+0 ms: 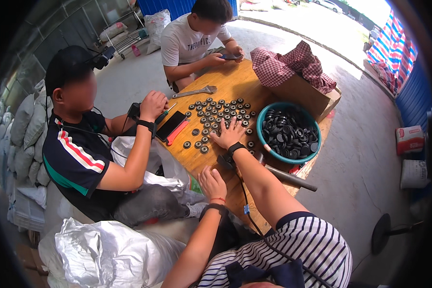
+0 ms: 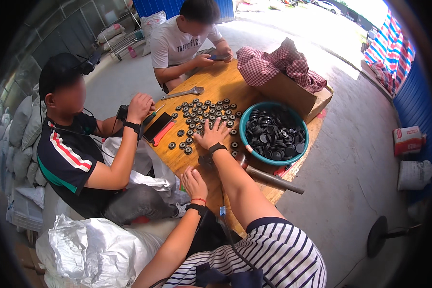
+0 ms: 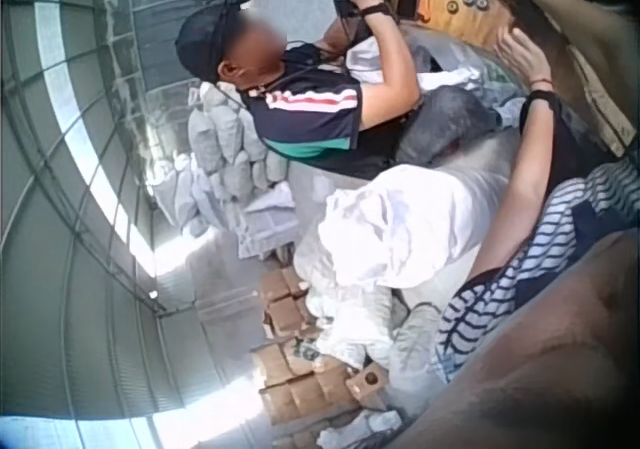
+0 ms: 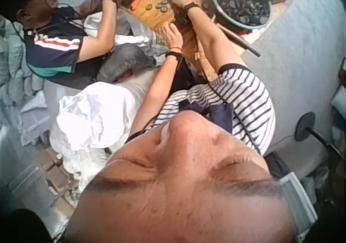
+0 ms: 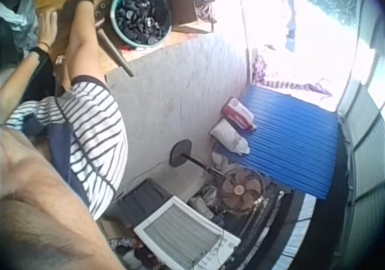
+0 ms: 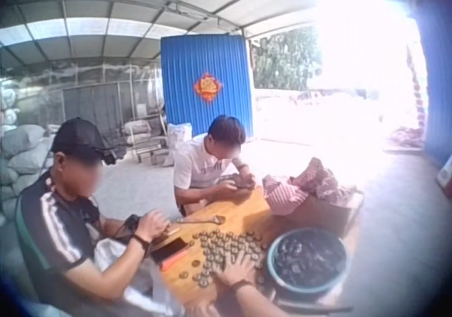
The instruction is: Manually assembling small rubber and metal circular components on a wooden table.
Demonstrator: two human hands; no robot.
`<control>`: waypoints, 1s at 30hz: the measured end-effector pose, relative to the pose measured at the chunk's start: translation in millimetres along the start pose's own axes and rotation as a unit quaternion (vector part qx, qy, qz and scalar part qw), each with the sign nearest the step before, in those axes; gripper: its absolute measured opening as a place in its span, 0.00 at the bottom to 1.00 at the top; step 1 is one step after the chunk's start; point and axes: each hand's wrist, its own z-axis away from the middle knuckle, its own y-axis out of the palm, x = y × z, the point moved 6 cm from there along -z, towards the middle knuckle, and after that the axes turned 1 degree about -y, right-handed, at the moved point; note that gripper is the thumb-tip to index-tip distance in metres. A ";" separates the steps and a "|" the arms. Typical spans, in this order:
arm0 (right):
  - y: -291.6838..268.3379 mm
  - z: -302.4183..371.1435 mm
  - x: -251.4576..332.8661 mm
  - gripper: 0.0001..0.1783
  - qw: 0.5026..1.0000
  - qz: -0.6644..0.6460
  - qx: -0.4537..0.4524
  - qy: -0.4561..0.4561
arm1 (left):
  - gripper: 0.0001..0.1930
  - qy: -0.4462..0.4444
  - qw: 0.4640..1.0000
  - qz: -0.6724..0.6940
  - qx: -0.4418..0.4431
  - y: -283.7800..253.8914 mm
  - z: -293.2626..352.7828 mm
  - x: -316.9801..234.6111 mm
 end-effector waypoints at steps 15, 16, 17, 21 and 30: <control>2.8 72.2 -17.1 0.61 0.954 -0.180 -0.157 0.180 | 0.18 -0.017 0.998 0.059 -0.006 -2.1 -3.3 17.0; 2.9 64.4 -16.2 0.63 0.958 -0.167 -0.149 0.178 | 0.18 -0.017 0.998 0.061 -0.006 -2.8 -2.2 15.1; 4.1 52.9 -14.5 0.67 0.966 -0.140 -0.148 0.160 | 0.18 -0.011 0.998 0.063 -0.004 -3.8 -1.8 12.9; 4.9 14.7 2.2 0.69 0.981 -0.094 -0.131 0.111 | 0.18 0.004 0.999 0.052 -0.009 -7.0 -2.4 11.3; 1.3 -56.9 1.8 0.67 0.989 -0.055 -0.111 0.083 | 0.17 0.000 1.000 0.030 0.002 -10.8 -0.2 3.4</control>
